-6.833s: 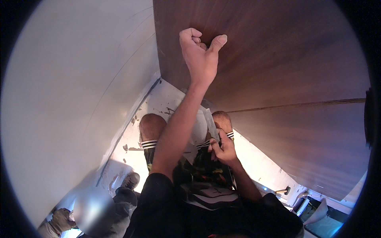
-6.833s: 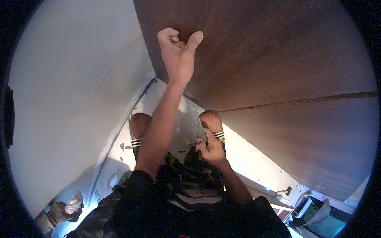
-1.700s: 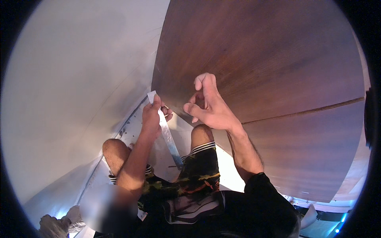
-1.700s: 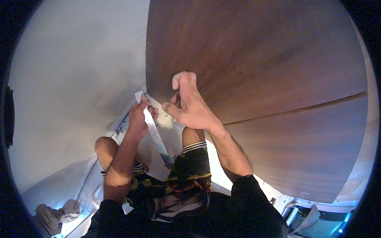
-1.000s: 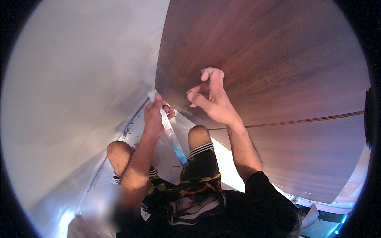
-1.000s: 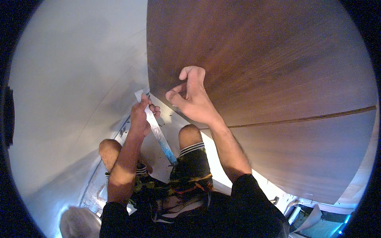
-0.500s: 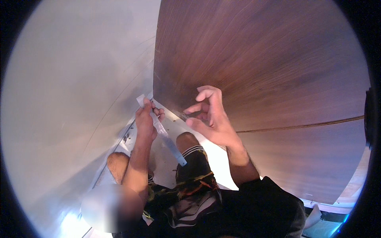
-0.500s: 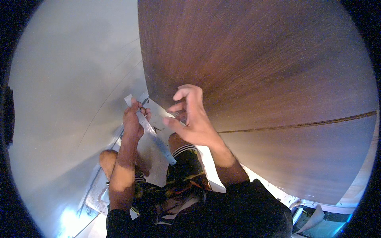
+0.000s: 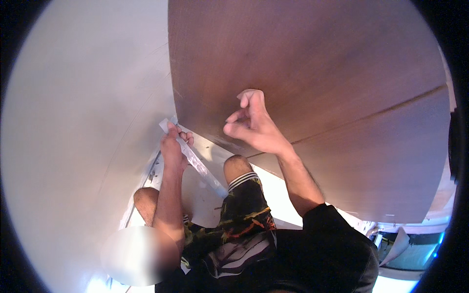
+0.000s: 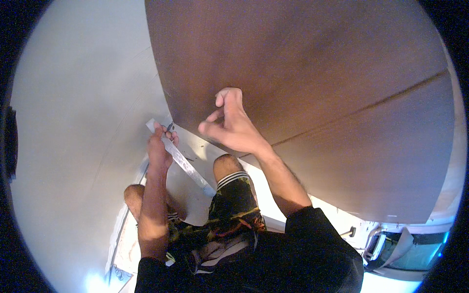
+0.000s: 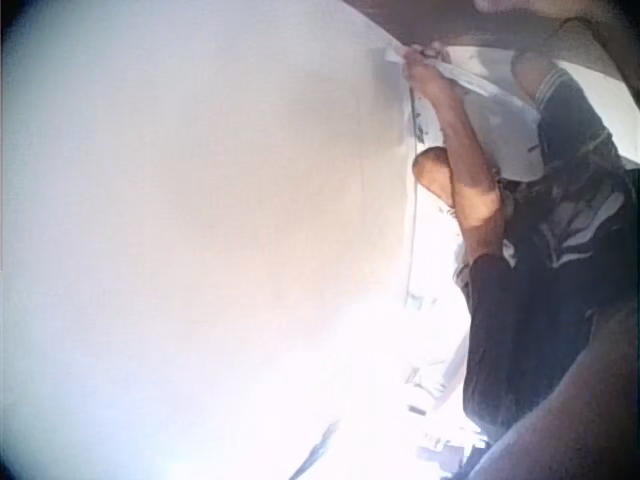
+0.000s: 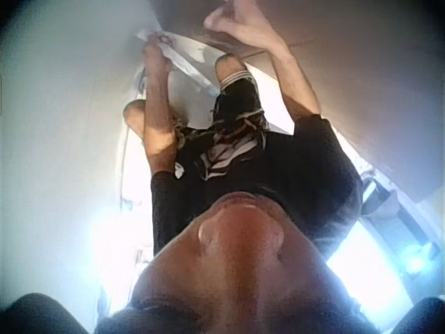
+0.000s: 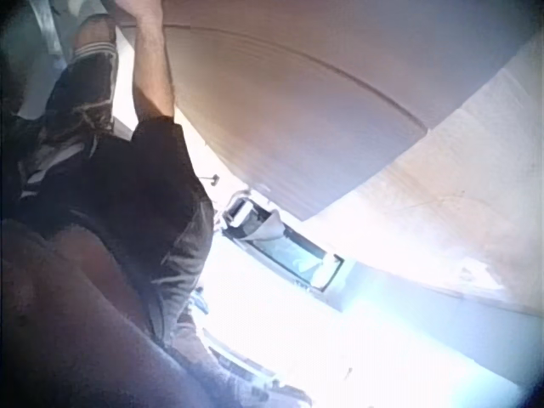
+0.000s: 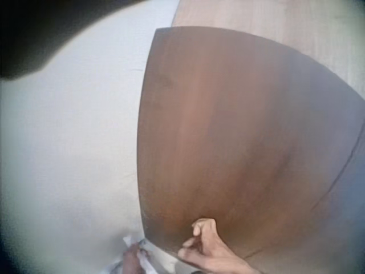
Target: The person installs a large curved wooden panel onto a wall structure. They use a rubber mallet to tap the panel into place and a metal ruler to measure and align the edges. The person also uses a utility knife to trim the panel and a tape measure to check dimensions.
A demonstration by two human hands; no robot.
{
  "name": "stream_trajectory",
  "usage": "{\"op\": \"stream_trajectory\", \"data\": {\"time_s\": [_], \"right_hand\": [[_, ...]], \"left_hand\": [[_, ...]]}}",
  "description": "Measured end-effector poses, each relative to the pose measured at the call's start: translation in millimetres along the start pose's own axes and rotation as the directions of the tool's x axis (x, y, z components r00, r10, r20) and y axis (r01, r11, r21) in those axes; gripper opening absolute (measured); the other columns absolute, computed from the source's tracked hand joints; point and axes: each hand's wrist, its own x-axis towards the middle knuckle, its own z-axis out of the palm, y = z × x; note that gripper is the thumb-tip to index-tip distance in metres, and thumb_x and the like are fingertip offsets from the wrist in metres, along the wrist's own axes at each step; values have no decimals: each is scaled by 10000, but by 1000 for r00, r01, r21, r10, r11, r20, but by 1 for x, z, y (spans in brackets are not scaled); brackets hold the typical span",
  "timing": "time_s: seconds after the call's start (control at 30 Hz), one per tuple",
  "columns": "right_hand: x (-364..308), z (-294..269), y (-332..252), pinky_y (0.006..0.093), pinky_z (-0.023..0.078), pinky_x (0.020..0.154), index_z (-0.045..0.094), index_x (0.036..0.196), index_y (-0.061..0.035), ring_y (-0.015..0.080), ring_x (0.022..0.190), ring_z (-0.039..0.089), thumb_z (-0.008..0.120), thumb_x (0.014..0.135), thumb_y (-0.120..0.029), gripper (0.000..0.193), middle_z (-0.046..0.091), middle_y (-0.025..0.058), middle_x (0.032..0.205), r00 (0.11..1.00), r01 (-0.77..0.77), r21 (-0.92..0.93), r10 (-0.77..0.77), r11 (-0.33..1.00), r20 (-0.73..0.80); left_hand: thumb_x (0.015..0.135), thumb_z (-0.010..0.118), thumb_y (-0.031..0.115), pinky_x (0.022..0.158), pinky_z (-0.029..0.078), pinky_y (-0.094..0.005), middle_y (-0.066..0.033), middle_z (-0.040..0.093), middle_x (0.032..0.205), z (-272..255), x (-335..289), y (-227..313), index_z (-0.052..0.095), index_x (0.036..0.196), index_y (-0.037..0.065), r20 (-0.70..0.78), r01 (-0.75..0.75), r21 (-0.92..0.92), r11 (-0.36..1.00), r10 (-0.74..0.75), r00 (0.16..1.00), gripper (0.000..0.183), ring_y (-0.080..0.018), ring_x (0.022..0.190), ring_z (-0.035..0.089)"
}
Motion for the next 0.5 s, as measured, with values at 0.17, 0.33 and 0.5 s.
{"op": "stream_trajectory", "data": {"time_s": [0.17, 0.33, 0.5], "right_hand": [[-15, 14, -11, 332, 536, 626, 369, 1243, -15, 172, 717, 658, 756, 914, -119, 518, 581, 130, 989, 992, -94, -30, 91, 995, -90], [-9, -8, -38, 298, 447, 429, 465, 1183, -8, 127, 487, 606, 637, 1023, -194, 300, 671, 107, 682, 930, -352, -221, 313, 910, -195], [-1, -9, -15, 498, 540, 617, 543, 1066, 7, 423, 681, 700, 614, 1041, -208, 228, 692, 215, 734, 970, -145, -666, -27, 732, -241]], "left_hand": [[1080, 587, 427, 711, 603, -335, -38, 570, 770, 8, -10, 1, 568, 952, 56, 3, -6, 22, 1000, 6, 1000, 393, -190, 736, 660], [1084, 592, 383, 686, 598, -319, -33, 592, 798, 6, -10, 5, 588, 966, 73, 23, -31, 5, 1000, 31, 999, 332, -180, 726, 664], [1076, 596, 432, 710, 608, -320, -33, 575, 761, 5, -14, 6, 576, 950, 64, 8, -49, 41, 998, 49, 999, 390, -176, 756, 687]]}}
